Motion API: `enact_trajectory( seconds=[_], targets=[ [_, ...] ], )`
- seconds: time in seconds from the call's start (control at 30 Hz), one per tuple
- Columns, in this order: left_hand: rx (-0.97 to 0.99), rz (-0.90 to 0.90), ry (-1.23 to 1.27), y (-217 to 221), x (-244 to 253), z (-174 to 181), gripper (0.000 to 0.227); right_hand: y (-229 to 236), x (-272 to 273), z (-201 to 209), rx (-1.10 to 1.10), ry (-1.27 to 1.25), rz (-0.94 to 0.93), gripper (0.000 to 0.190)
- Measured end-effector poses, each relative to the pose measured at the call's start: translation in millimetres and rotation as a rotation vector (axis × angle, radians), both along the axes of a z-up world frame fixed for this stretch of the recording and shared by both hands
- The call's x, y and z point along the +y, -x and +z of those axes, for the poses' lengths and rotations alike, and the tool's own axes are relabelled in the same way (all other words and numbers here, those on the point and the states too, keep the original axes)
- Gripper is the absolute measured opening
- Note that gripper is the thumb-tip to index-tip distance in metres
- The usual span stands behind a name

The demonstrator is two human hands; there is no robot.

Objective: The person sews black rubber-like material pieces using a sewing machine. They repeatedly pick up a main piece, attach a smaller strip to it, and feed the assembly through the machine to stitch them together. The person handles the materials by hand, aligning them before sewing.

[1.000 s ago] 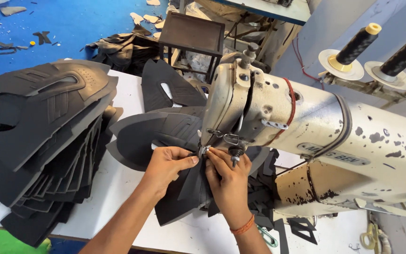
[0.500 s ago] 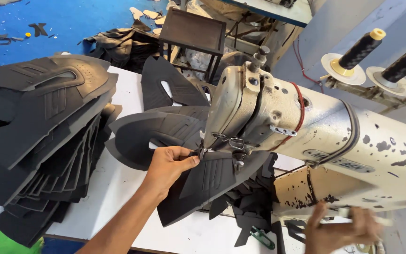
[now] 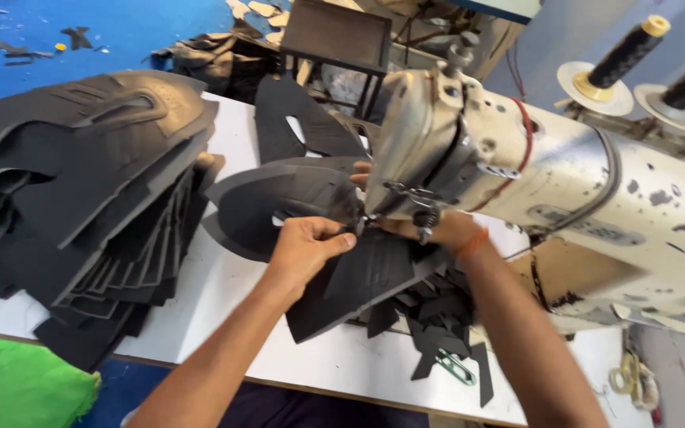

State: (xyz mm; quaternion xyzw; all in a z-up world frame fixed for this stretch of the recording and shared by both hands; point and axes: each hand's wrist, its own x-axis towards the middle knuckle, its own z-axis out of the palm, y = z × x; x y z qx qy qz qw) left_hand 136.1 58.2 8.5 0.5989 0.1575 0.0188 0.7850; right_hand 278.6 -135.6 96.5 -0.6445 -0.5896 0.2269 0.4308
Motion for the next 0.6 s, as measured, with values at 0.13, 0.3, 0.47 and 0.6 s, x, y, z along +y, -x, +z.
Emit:
enact_trajectory(
  seconds=[0.13,0.3,0.47,0.6],
  targets=[
    [-0.081,0.047,-0.006,-4,3,-10,0.020,-7,39,-5,-0.203,0.139,-0.032,0.063],
    [-0.092,0.024,-0.049,2,5,-4,0.018,-17,65,-30,-0.814,0.592,-0.291,0.055],
    [-0.068,0.012,-0.049,13,-5,-9,0.015,-102,-30,-122,-0.606,0.332,-0.581,0.039],
    [-0.138,0.025,-0.102,-4,12,-4,0.016,-159,-83,-144,-0.447,-0.008,-0.874,0.024]
  ],
)
